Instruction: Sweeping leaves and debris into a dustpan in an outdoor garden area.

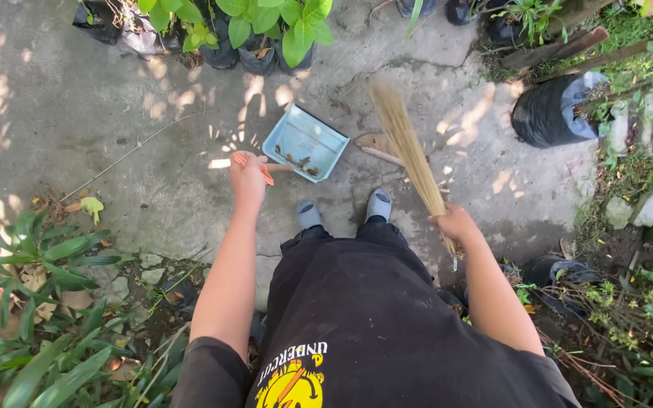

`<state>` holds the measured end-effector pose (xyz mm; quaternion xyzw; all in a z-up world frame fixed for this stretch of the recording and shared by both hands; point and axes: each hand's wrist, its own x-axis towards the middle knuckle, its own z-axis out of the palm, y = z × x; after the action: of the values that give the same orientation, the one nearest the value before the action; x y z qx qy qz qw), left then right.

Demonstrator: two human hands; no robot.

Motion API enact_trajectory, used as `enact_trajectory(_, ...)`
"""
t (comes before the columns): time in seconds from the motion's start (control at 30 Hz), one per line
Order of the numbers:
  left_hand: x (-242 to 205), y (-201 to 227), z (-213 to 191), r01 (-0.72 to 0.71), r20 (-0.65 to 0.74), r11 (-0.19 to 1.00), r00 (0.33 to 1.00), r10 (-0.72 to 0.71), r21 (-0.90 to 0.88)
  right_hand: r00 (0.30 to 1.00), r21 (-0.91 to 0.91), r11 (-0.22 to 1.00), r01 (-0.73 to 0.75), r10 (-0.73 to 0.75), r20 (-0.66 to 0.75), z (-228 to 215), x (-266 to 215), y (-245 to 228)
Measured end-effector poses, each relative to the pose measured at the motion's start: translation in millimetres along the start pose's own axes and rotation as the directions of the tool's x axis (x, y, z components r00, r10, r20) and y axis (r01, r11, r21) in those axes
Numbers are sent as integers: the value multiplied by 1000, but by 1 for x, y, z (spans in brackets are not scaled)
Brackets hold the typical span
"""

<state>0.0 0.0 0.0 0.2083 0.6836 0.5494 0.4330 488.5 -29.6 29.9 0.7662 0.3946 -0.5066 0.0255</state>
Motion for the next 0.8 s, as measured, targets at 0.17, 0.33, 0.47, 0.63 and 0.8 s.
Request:
enact_trajectory(0.17, 26, -22, 17, -59, -67, 992, 996, 67, 111, 999, -134, 991, 5, 2, 53, -33, -16, -2)
enact_trajectory(0.33, 49, -16, 20, 62, -20, 988, 998, -60, 142, 984, -6, 995, -100, 99, 149, -68, -60, 5)
enact_trajectory(0.47, 70, -13, 14, 37, 19, 949, 999, -45, 313, 1000, -193, 981, -23, 21, -15, -52, -31, 1)
enact_trajectory(0.63, 85, -8, 10, 81, 39, 956, 995, -96, 283, 995, -371, 925, 85, -95, -10, -23, -3, -6)
enact_trajectory(0.8, 93, -24, 0, 8, 44, 942, 999, -24, 334, 997, -321, 947, 1, 23, 69, -36, -81, -26)
